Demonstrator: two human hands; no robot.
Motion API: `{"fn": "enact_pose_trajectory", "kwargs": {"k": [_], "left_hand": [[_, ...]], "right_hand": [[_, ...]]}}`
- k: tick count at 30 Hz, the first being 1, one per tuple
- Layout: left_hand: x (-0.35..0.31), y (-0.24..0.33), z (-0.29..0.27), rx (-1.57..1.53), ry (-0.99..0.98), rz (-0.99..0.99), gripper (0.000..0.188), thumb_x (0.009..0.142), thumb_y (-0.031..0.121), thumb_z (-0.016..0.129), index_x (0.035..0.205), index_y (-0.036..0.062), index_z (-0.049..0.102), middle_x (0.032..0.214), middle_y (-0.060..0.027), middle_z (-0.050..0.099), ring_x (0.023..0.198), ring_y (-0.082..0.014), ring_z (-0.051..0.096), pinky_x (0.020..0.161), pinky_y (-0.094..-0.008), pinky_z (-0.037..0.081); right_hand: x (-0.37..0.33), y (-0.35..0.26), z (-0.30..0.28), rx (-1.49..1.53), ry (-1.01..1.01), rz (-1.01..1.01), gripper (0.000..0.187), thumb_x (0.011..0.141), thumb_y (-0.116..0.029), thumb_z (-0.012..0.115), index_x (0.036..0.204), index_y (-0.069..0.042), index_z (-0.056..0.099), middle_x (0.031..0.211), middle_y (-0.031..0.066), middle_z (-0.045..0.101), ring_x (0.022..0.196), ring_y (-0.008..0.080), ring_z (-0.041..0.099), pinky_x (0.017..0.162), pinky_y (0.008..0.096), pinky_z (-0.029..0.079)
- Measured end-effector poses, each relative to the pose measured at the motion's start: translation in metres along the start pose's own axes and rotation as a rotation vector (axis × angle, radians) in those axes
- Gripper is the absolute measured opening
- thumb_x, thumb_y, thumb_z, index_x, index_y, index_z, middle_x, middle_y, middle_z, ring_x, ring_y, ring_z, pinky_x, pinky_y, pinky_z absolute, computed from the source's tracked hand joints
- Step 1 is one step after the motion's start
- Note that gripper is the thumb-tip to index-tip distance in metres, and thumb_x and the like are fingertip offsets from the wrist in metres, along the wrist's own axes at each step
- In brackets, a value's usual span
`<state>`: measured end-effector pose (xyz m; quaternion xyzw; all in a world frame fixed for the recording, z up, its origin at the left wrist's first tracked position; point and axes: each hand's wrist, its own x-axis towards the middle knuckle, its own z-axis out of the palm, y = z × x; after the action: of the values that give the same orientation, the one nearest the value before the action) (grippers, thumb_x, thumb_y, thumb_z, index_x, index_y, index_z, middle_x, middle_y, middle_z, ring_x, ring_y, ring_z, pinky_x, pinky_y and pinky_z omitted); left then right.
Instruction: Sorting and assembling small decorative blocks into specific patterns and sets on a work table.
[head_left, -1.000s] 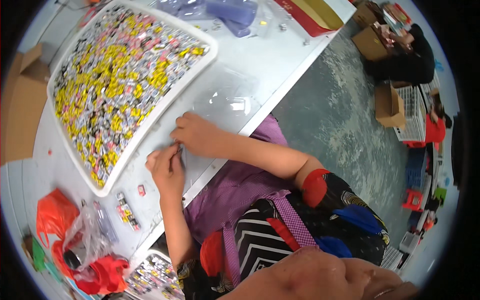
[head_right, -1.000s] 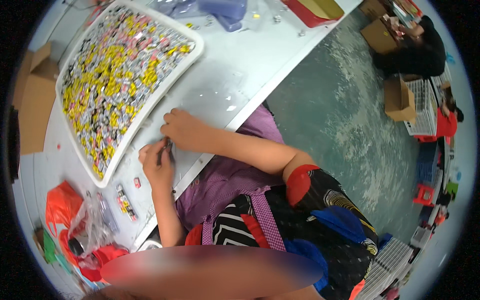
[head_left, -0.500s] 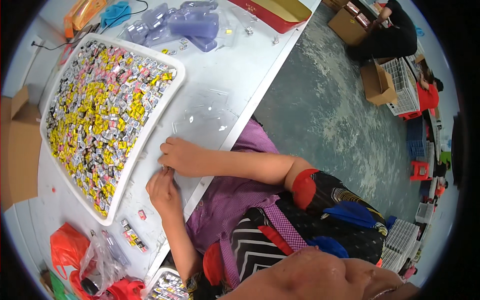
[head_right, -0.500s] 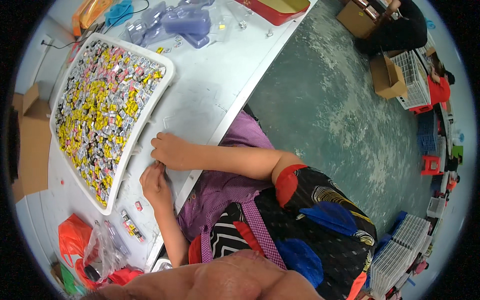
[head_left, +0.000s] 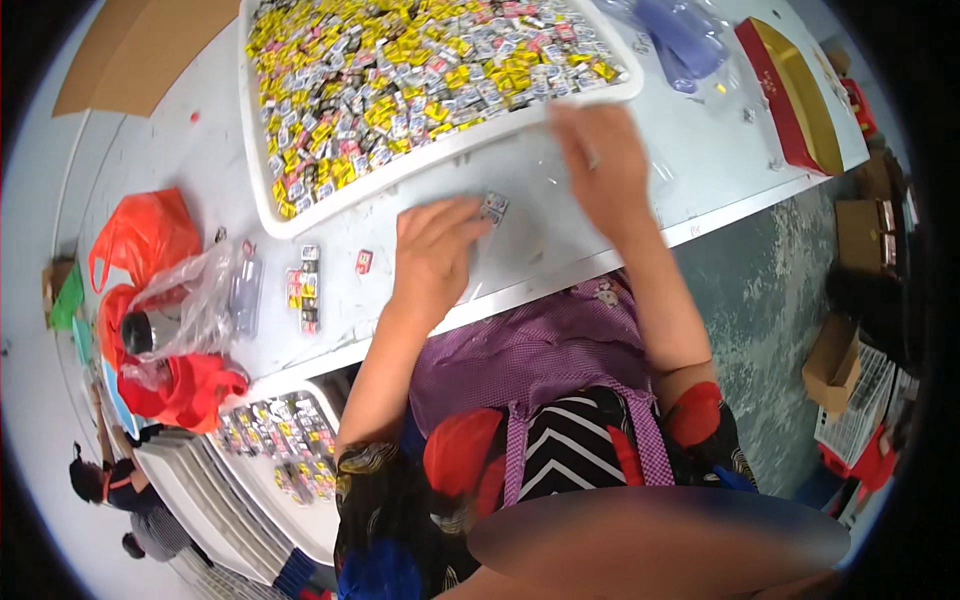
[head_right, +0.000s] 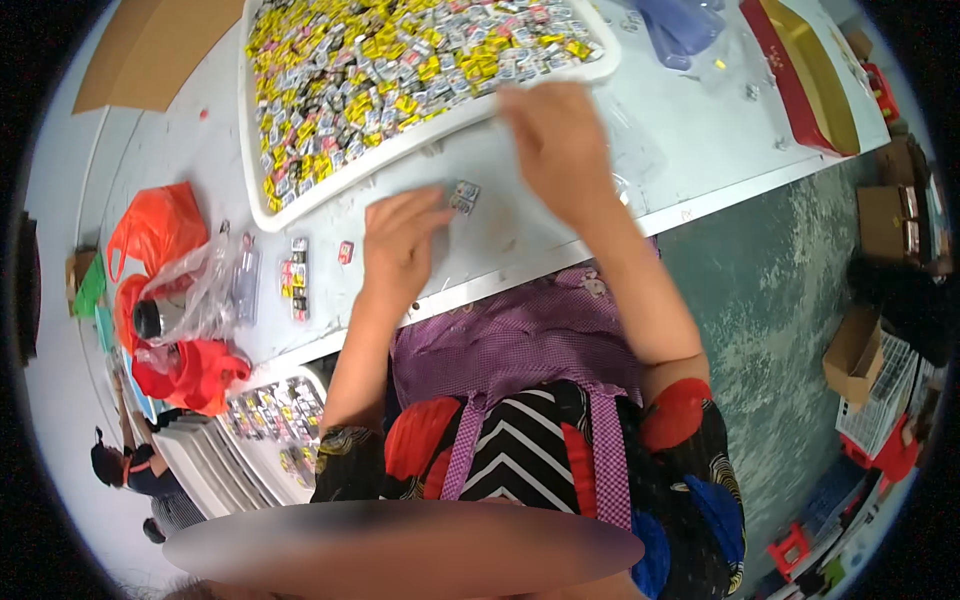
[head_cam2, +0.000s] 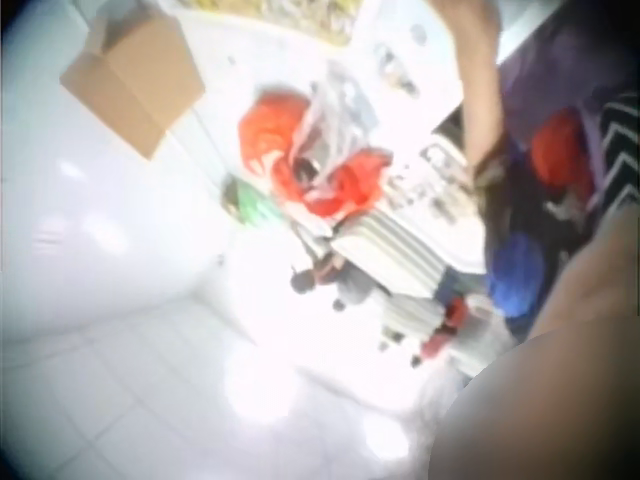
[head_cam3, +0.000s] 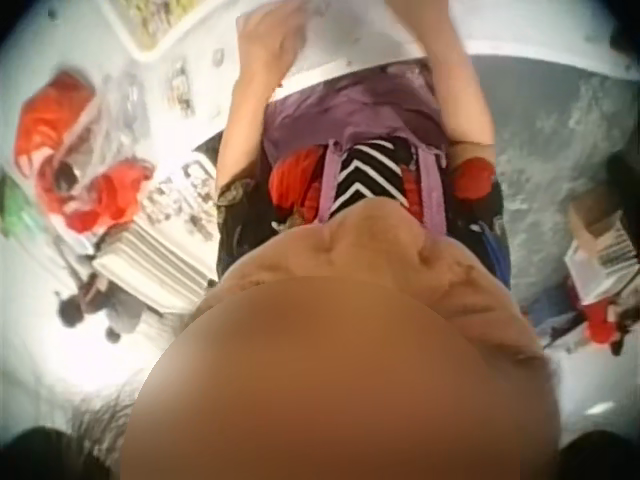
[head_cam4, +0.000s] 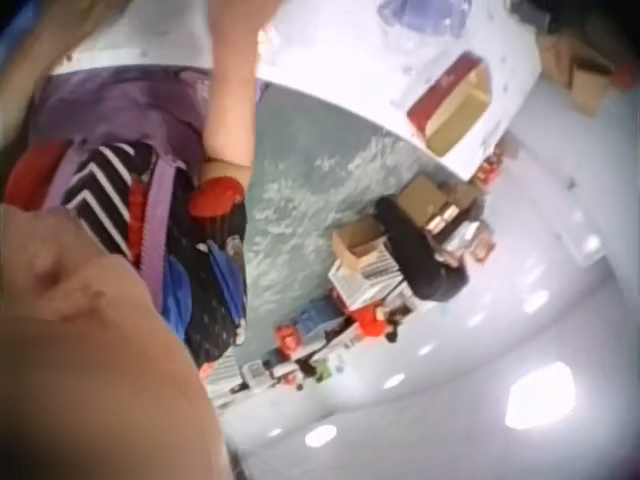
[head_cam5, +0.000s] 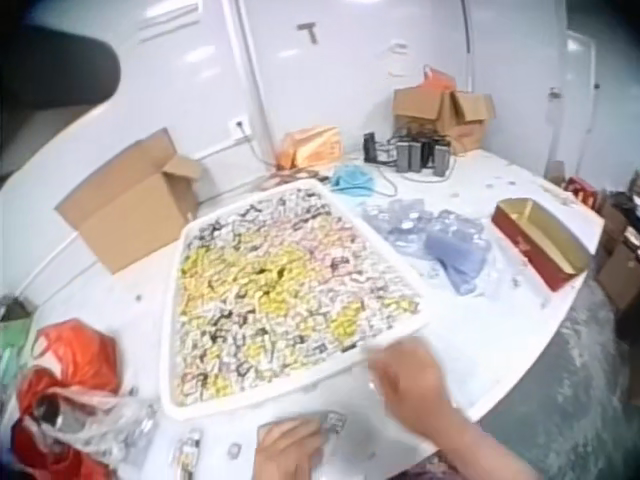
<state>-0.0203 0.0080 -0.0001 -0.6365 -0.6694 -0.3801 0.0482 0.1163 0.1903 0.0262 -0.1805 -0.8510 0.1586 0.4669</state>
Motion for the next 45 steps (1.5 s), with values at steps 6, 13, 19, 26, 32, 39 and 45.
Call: {"fn": "enact_pose_trajectory", "kwargs": {"k": [6,13,19,26,32,39,45], "left_hand": [[0.055,-0.040,-0.023,0.072,0.075,-0.122,0.022,0.081,0.005,0.061,0.101,0.0100,0.069,0.105,-0.0088,0.067,0.096,-0.0299,0.060,0.087,-0.0398,0.042],[0.097,-0.076,-0.013,0.195,-0.202,-0.248,0.030,0.083,0.026,0.067,0.108,0.0093,0.068,0.100,-0.0132,0.067,0.091,-0.0324,0.059,0.083,-0.0405,0.046],[0.101,-0.089,-0.010,-0.057,-0.286,-0.268,0.015,0.078,0.016,0.070,0.086,0.0029,0.067,0.084,-0.0135,0.066,0.073,-0.0288,0.061,0.071,-0.0378,0.049],[0.096,-0.083,-0.015,-0.167,-0.124,-0.321,0.015,0.087,0.007,0.063,0.101,0.0023,0.067,0.074,-0.0059,0.064,0.064,-0.0131,0.059,0.059,-0.0275,0.048],[0.099,-0.080,-0.026,-0.442,0.084,-0.827,0.022,0.090,0.010,0.061,0.109,0.0015,0.066,0.081,-0.0049,0.068,0.064,-0.0101,0.058,0.056,-0.0250,0.047],[0.091,-0.103,-0.013,-0.664,0.069,-0.674,0.018,0.083,0.011,0.066,0.098,0.0040,0.070,0.092,-0.0117,0.066,0.080,-0.0258,0.063,0.073,-0.0340,0.050],[0.093,-0.081,-0.009,-0.154,-0.169,-0.252,0.020,0.084,0.017,0.068,0.099,0.0032,0.067,0.090,-0.0082,0.065,0.080,-0.0216,0.058,0.073,-0.0315,0.047]], "right_hand": [[0.064,0.075,0.020,-0.277,-0.308,-0.011,0.029,0.088,-0.015,0.062,0.116,-0.008,0.062,0.104,0.0119,0.064,0.088,0.0306,0.059,0.079,0.0360,0.047],[0.087,0.077,0.045,-0.204,-0.645,0.122,0.024,0.081,-0.016,0.063,0.103,-0.005,0.067,0.098,0.0222,0.061,0.096,0.0397,0.059,0.085,0.0435,0.048],[0.100,0.102,0.032,-0.010,-0.744,0.052,0.020,0.079,-0.014,0.068,0.096,-0.004,0.068,0.094,0.0202,0.062,0.089,0.0358,0.060,0.081,0.0404,0.048],[0.085,0.077,0.028,-0.225,-0.522,-0.080,0.011,0.084,-0.008,0.056,0.084,0.002,0.061,0.088,0.0223,0.061,0.084,0.0395,0.059,0.075,0.0422,0.048],[0.082,0.099,0.032,-0.254,-0.482,-0.053,0.010,0.081,-0.004,0.052,0.083,0.001,0.059,0.085,0.0235,0.059,0.081,0.0412,0.059,0.075,0.0449,0.048],[0.079,0.090,0.019,-0.152,-0.252,-0.147,0.017,0.085,-0.004,0.051,0.099,0.000,0.061,0.083,0.0186,0.060,0.074,0.0352,0.059,0.073,0.0413,0.049],[0.078,0.061,0.005,0.887,-0.066,0.673,0.025,0.092,-0.006,0.053,0.115,0.003,0.056,0.083,0.0080,0.059,0.070,0.0180,0.058,0.064,0.0292,0.048]]}}
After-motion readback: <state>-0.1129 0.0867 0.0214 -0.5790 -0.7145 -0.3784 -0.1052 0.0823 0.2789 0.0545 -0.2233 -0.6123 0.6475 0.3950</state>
